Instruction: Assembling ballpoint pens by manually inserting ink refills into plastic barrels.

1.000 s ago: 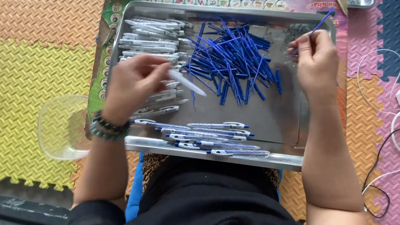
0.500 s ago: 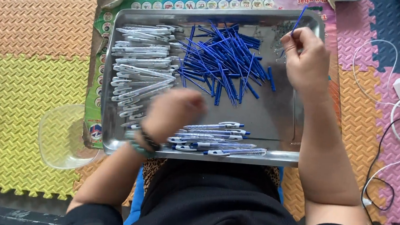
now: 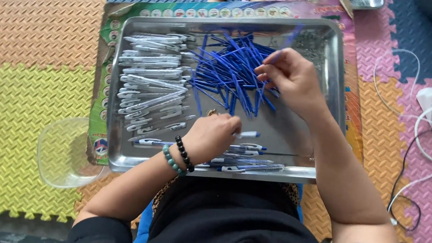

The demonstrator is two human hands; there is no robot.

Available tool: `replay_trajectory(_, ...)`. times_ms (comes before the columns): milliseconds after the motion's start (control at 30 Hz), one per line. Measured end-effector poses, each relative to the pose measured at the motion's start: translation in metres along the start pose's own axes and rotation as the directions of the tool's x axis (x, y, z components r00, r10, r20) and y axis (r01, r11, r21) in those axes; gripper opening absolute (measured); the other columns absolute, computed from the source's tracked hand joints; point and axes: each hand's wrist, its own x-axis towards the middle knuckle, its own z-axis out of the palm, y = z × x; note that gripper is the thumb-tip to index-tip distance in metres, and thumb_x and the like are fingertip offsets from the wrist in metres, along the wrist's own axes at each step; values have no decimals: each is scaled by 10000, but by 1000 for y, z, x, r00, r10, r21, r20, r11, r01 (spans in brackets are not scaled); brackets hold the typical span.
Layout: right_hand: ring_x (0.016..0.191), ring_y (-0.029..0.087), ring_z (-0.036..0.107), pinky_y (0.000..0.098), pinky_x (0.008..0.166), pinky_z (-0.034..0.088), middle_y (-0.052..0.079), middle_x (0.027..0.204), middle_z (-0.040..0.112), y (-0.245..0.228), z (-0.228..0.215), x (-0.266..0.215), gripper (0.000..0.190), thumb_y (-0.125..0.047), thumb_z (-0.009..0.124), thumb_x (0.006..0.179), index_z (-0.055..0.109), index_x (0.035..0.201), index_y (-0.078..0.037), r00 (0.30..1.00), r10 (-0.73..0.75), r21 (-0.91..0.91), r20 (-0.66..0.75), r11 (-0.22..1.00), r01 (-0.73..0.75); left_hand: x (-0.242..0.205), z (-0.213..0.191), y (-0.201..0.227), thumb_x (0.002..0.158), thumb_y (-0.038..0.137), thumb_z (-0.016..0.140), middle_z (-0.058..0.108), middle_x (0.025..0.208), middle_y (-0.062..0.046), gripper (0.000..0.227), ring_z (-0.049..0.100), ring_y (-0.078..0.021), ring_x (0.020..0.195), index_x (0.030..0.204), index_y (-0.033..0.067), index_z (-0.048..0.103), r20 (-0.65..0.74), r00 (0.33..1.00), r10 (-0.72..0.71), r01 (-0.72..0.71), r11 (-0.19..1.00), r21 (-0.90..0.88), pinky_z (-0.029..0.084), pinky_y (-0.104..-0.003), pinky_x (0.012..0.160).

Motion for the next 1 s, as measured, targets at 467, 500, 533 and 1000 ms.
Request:
replay_trajectory(467, 803, 212, 809, 317, 704, 694, 221, 969, 794, 29, 37, -5, 159, 52, 829, 1067, 679, 1118, 63, 984, -178, 149, 1, 973, 176, 16, -12, -23, 1038, -37, 760, 734, 1409, -272, 601, 808, -340, 1191, 1612, 37, 598, -177, 928, -328, -162, 73, -984, 730, -494, 894)
replay_trajectory(500, 784, 210, 806, 317, 688, 691, 227, 955, 795, 34, 40, -4, 160, 49, 830, 1063, 680, 1117, 67, 982, -187, 145, 21, 972, 183, 15, -13, -23, 1037, -28, 770, 734, 1410, -264, 598, 812, -335, 1191, 1609, 34, 605, -181, 927, -330, -165, 74, -983, 734, -495, 886)
replay_trajectory(533, 784, 210, 806, 317, 688, 691, 227, 955, 795, 35, 42, -5, 160, 49, 830, 1063, 680, 1117, 67, 982, -187, 143, 19, 973, 183, 15, -12, -23, 1037, -28, 770, 734, 1410, -264, 598, 812, -335, 1191, 1609, 34, 605, -181, 927, -328, -166, 73, -983, 734, -495, 886)
replay_trajectory(1000, 840, 275, 848, 384, 760, 715, 251, 1005, 826, 27, 54, -14, 188, -5, 888, 1029, 716, 1091, 37, 971, -240, 13, -3, 971, 240, 16, -11, -22, 1048, 19, 794, 690, 1467, -220, 662, 771, -342, 1265, 1660, 72, 548, -160, 922, -354, -141, 79, -987, 715, -528, 949)
